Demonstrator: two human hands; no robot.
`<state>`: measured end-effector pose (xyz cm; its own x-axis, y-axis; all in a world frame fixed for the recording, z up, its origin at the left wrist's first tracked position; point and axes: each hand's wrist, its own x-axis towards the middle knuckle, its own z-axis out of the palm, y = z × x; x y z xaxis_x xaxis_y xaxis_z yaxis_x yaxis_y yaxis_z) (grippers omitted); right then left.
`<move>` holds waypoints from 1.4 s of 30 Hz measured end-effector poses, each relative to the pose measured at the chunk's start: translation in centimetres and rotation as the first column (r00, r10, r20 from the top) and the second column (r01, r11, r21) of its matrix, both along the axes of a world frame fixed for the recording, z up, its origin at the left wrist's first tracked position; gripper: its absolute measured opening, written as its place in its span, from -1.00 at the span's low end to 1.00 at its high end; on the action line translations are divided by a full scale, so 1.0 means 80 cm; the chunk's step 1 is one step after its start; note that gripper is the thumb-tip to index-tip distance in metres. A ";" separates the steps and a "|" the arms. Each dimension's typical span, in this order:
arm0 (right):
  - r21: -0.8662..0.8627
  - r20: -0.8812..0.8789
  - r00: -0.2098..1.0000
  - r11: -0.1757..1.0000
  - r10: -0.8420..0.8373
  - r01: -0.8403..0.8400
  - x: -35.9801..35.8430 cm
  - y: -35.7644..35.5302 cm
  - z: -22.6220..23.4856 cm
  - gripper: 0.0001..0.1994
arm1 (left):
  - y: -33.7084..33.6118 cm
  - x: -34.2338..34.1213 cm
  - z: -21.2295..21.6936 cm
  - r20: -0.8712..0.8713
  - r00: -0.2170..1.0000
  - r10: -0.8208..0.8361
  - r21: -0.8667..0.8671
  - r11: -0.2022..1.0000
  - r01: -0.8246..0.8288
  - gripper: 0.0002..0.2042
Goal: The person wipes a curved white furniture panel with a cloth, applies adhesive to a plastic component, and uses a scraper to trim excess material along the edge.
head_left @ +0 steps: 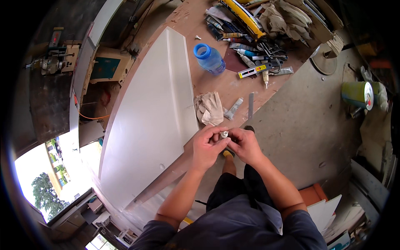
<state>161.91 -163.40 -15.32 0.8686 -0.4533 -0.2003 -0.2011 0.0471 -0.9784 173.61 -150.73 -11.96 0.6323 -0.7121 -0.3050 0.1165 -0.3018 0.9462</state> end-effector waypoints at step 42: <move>-0.649 -0.434 0.900 0.700 -0.022 -0.297 0.047 0.088 -0.063 -0.72 | 0.223 0.007 -0.012 -0.623 0.775 -0.110 -0.360 0.920 -0.159 -0.67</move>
<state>165.63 -156.33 -20.36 0.8527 -0.4792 -0.2080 -0.5065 -0.6609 -0.5538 174.17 -132.86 -12.91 0.4162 -0.8394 -0.3496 0.7172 0.0668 0.6936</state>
